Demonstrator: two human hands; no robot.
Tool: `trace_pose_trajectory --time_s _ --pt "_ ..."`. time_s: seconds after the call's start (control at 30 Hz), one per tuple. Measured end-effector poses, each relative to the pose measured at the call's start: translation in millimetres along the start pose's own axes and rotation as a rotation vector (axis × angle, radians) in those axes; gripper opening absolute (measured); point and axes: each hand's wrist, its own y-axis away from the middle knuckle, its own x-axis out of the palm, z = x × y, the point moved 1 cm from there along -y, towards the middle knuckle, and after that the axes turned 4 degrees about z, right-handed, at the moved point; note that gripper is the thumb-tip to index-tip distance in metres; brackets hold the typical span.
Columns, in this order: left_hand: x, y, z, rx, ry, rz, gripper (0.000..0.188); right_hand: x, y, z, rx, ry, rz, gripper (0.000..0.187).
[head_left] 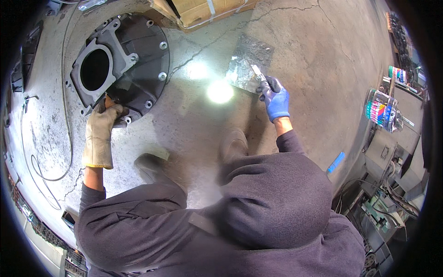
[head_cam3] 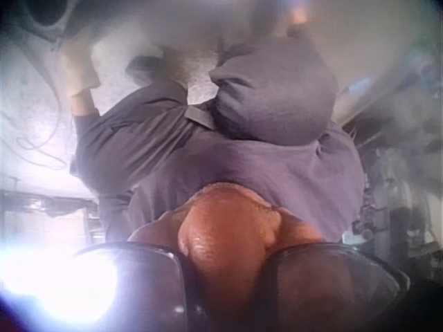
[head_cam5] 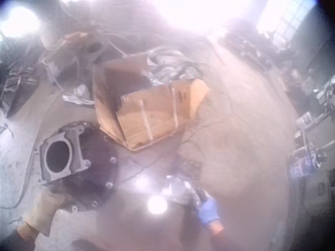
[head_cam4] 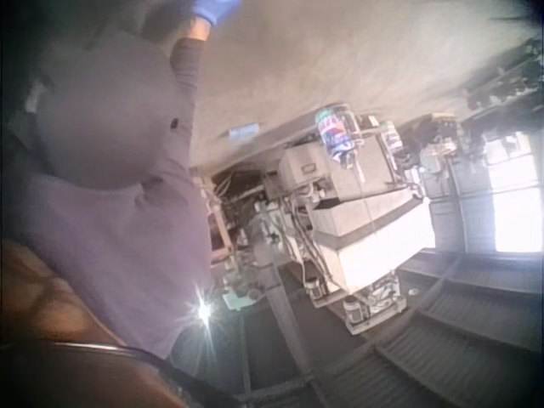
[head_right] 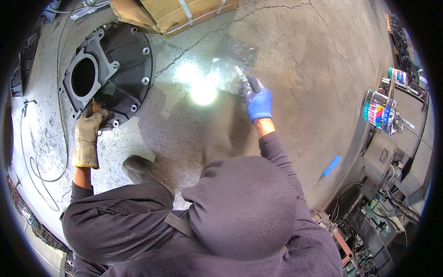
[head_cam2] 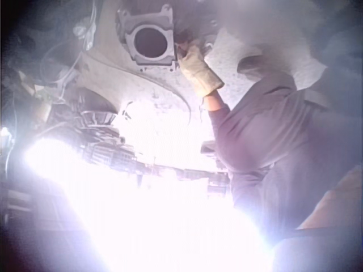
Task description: The person scrapes a metal part with a handheld tool, removing material from its surface. They hold the part steady with one hand and scrape with the other, occasionally adjusting their position and the part's orientation.
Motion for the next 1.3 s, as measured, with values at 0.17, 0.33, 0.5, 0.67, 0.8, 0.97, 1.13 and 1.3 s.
trace_pose_trajectory --time_s 0.17,0.33,0.5,0.67,0.8,0.97,1.13,1.3 --pt "0.7 -1.7 -0.7 -0.120 0.025 -0.043 0.024 4.0 -10.3 -7.4 -0.040 0.112 -0.103 0.024" --pt "1.4 -1.9 1.6 -0.167 0.119 -0.045 0.030 -4.4 -4.6 -1.3 -0.037 -0.024 -0.047 0.027" --pt "-1.9 -3.2 8.6 -0.099 -0.117 -0.025 0.028 -6.5 25.8 -10.0 0.049 0.030 0.032 0.029" --pt "-1.9 -5.6 14.5 -0.141 0.073 -0.025 0.030 5.0 37.4 -15.2 0.079 0.042 0.001 0.030" --pt "-3.1 -7.9 19.6 -0.143 0.024 -0.048 0.029 9.7 38.7 -11.1 0.133 0.050 -0.018 0.030" --pt "-3.7 -9.1 21.3 -0.044 0.000 -0.025 0.028 18.6 37.3 -14.3 0.193 -0.127 0.017 0.031" --pt "-1.9 -4.8 14.9 -0.147 0.066 -0.037 0.029 28.2 28.8 -25.0 0.180 -0.214 0.044 0.032" --pt "-4.0 -4.7 5.5 -0.083 -0.082 -0.035 0.030 28.8 23.8 -25.7 0.126 -0.087 0.102 0.033"
